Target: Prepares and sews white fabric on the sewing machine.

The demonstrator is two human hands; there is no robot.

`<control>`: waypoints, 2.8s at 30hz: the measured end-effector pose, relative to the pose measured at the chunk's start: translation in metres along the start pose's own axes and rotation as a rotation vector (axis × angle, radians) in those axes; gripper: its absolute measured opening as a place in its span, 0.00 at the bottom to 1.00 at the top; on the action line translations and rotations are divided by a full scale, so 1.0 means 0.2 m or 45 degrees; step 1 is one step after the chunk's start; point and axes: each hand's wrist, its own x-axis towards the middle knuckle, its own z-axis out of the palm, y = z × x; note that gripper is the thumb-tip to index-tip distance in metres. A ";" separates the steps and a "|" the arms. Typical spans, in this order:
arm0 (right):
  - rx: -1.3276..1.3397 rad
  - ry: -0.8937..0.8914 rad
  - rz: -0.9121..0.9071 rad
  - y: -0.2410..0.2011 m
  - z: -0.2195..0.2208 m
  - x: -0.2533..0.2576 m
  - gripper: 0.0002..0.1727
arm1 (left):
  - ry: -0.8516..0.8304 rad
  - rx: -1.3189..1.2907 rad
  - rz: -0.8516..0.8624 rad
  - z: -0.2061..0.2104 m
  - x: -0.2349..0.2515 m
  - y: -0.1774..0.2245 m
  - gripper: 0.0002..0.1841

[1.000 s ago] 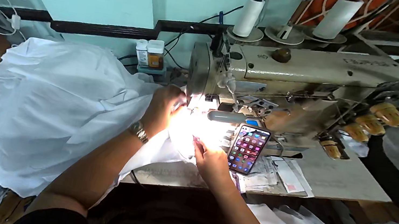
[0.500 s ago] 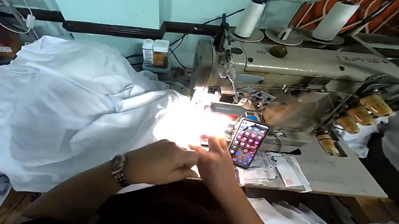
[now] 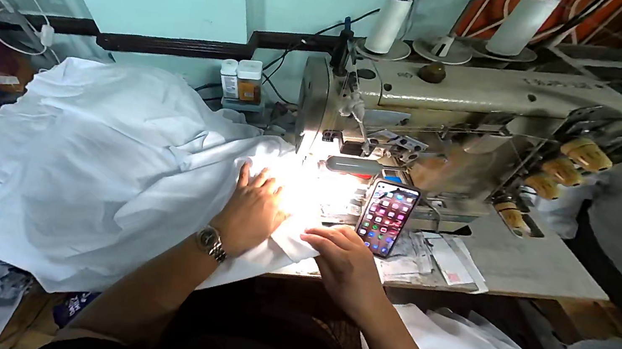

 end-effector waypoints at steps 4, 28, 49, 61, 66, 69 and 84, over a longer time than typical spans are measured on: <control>-0.019 -0.044 0.027 0.01 -0.01 -0.05 0.15 | -0.021 -0.036 0.014 -0.01 -0.06 0.02 0.30; -0.183 -0.068 0.219 0.15 0.10 0.26 0.16 | 0.557 -0.020 0.345 -0.03 0.22 -0.31 0.17; -0.143 0.036 0.135 0.16 0.14 0.20 0.14 | 0.333 -0.647 1.053 -0.08 -0.33 0.27 0.16; 0.160 0.051 -0.070 -0.01 0.08 -0.05 0.13 | 0.327 -0.829 1.024 -0.01 -0.35 0.29 0.14; -0.124 0.160 0.142 0.15 0.18 0.18 0.10 | 0.335 -0.880 1.023 -0.04 -0.35 0.31 0.15; -0.130 0.132 0.149 0.17 0.17 0.21 0.11 | 0.352 -0.873 1.016 -0.05 -0.36 0.30 0.15; 0.280 0.101 0.001 -0.12 -0.01 -0.14 0.15 | 0.729 -0.152 0.327 0.37 -0.23 -0.04 0.20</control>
